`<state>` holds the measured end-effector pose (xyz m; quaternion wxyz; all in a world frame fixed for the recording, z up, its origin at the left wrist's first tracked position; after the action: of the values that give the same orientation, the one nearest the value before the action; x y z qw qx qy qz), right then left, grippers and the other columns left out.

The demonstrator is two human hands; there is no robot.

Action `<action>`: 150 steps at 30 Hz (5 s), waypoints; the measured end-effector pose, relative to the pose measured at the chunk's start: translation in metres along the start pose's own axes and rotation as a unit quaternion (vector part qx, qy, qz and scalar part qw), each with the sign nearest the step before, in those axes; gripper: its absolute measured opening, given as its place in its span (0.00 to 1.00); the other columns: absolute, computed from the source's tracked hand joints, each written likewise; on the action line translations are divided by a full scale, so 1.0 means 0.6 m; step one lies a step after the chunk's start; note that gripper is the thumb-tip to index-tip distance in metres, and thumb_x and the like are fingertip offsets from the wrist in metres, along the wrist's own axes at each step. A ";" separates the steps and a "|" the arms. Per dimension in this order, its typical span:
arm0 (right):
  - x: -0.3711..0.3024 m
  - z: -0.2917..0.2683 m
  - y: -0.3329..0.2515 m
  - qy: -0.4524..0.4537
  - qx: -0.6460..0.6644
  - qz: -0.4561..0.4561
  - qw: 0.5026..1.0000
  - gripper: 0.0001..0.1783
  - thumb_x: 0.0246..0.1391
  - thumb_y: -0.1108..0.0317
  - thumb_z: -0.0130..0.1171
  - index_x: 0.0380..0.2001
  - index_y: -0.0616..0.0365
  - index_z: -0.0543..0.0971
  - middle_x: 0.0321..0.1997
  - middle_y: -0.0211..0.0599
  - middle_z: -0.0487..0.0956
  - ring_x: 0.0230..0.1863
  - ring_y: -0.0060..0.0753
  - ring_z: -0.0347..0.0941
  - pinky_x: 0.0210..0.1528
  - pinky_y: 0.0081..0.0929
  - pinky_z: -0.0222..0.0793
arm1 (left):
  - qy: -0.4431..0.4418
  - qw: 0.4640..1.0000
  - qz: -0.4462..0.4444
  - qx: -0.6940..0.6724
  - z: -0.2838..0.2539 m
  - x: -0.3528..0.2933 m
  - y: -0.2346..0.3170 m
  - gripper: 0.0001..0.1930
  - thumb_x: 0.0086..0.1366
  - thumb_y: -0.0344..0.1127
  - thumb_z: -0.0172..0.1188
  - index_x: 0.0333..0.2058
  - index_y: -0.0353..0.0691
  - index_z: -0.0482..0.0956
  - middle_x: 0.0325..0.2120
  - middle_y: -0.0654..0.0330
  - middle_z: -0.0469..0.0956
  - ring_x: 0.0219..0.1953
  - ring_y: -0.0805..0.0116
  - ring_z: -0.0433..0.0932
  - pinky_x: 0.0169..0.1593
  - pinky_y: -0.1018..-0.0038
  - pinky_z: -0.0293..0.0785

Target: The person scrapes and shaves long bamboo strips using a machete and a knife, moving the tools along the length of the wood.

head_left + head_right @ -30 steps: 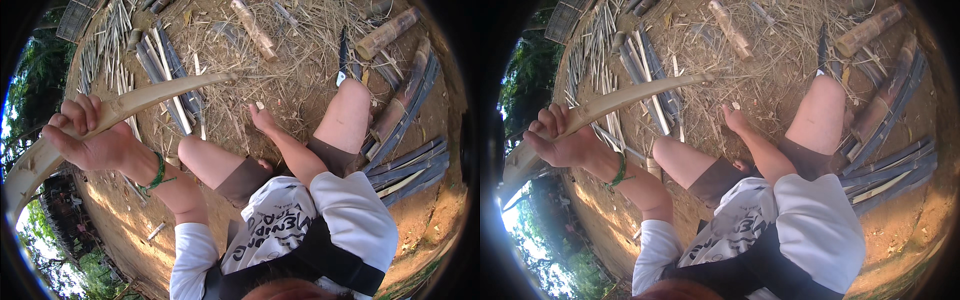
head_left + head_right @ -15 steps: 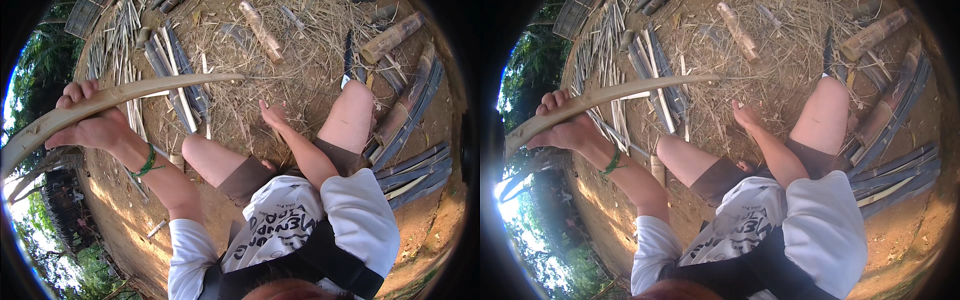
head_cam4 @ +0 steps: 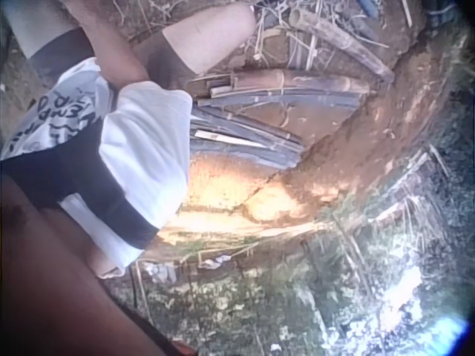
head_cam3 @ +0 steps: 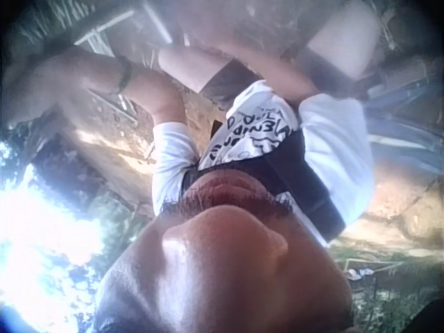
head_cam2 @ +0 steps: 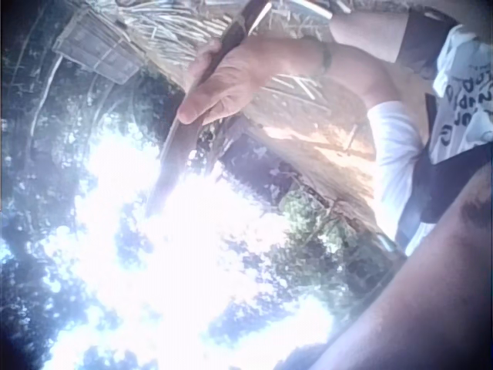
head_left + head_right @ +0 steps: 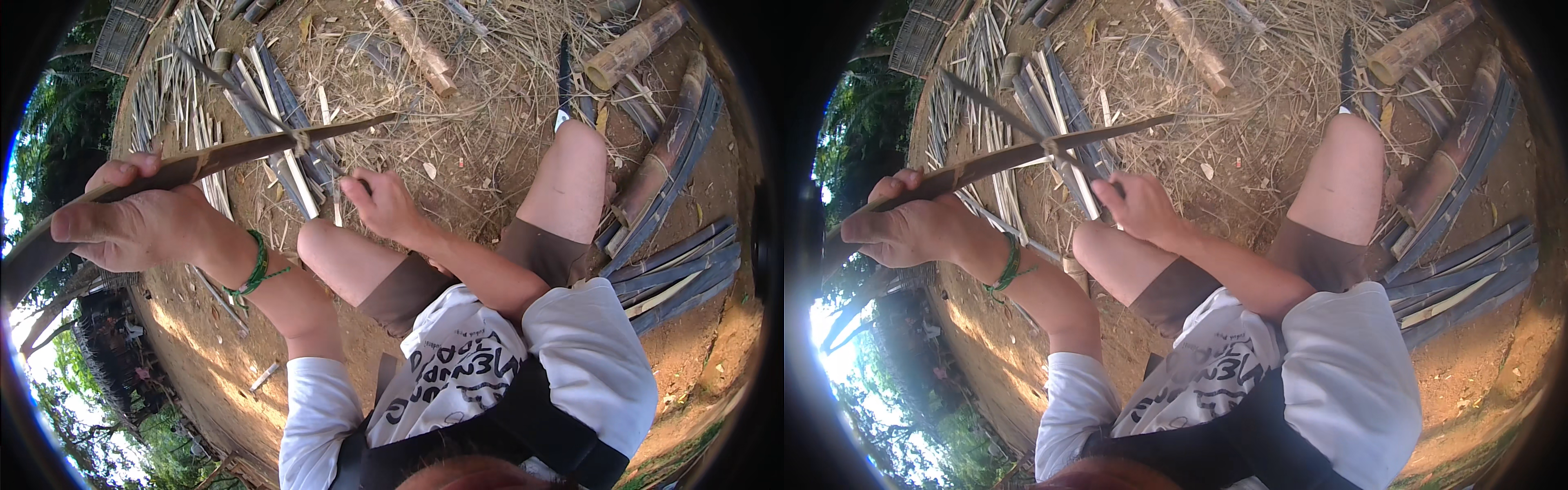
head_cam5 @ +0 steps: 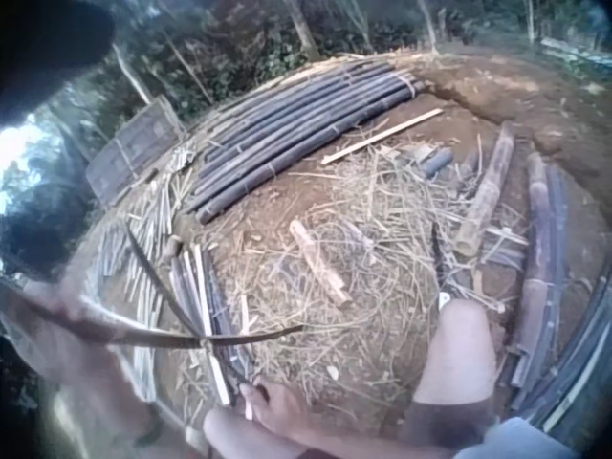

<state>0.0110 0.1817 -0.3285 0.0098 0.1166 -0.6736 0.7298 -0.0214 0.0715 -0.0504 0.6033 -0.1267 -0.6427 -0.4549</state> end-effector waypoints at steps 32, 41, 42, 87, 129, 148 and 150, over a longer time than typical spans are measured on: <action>-0.096 -0.150 0.468 0.068 -0.301 0.364 0.879 0.48 0.63 0.29 0.39 0.35 0.73 0.81 0.28 0.50 0.83 0.26 0.54 0.78 0.37 0.49 0.72 | 0.019 0.998 -0.048 -0.022 0.045 0.006 -0.001 0.31 0.62 0.63 0.60 0.39 0.38 0.63 0.13 0.59 0.69 0.13 0.71 0.71 0.17 0.78 0.72; -0.038 -0.086 0.255 -0.046 -0.169 0.281 0.943 0.48 0.62 0.29 0.39 0.13 0.68 0.74 0.17 0.47 0.75 0.17 0.48 0.70 0.32 0.50 0.69 | -0.206 0.950 -0.117 -0.205 -0.004 0.019 -0.047 0.35 0.56 0.80 0.37 0.23 0.49 0.62 0.09 0.64 0.66 0.09 0.71 0.66 0.14 0.77 0.66; -0.040 -0.070 0.224 -0.055 -0.162 0.246 0.954 0.48 0.62 0.29 0.39 0.13 0.68 0.74 0.16 0.48 0.75 0.18 0.48 0.70 0.32 0.50 0.69 | -0.240 0.935 -0.124 -0.229 -0.018 0.028 -0.038 0.35 0.56 0.81 0.36 0.23 0.50 0.61 0.08 0.65 0.65 0.08 0.71 0.65 0.14 0.78 0.65; 0.021 0.017 0.028 0.006 0.003 0.037 0.999 0.29 0.65 0.45 0.52 0.21 0.61 0.74 0.11 0.40 0.70 0.15 0.41 0.69 0.24 0.41 0.64 | 0.117 0.989 -0.053 0.068 0.011 0.027 -0.049 0.40 0.53 0.82 0.45 0.28 0.42 0.61 0.10 0.64 0.62 0.11 0.71 0.68 0.16 0.78 0.72; -0.037 -0.018 -0.021 0.002 -0.037 0.153 0.987 0.28 0.64 0.49 0.52 0.22 0.66 0.75 0.15 0.54 0.74 0.21 0.59 0.74 0.28 0.51 0.67 | 0.205 0.973 0.002 0.105 0.005 -0.024 -0.001 0.41 0.55 0.80 0.49 0.26 0.39 0.61 0.09 0.63 0.65 0.11 0.72 0.68 0.16 0.82 0.70; -0.049 -0.037 0.225 -0.029 -0.065 0.338 0.938 0.36 0.67 0.37 0.41 0.14 0.52 0.70 0.11 0.22 0.59 0.13 0.25 0.54 0.17 0.33 0.50 | 0.162 0.985 -0.024 0.058 -0.014 -0.031 -0.001 0.40 0.52 0.83 0.48 0.27 0.43 0.62 0.12 0.65 0.61 0.11 0.74 0.62 0.14 0.82 0.63; -0.014 -0.026 0.144 -0.042 -0.017 0.222 0.974 0.34 0.67 0.39 0.43 0.16 0.54 0.72 0.10 0.24 0.61 0.13 0.26 0.58 0.18 0.35 0.52 | 0.130 0.991 -0.026 0.013 -0.020 -0.023 -0.012 0.39 0.54 0.81 0.50 0.27 0.44 0.62 0.13 0.65 0.60 0.13 0.75 0.60 0.15 0.82 0.62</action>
<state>0.0021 0.1901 -0.4161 -0.1786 -0.0061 -0.6949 0.6965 -0.0154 0.0641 -0.0672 0.6714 -0.0421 -0.5673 -0.4749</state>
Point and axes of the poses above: each hand's wrist, its own x-axis towards the middle knuckle, its own z-axis out of the palm, y = z × x, the point moved 4 cm from there along x, towards the middle knuckle
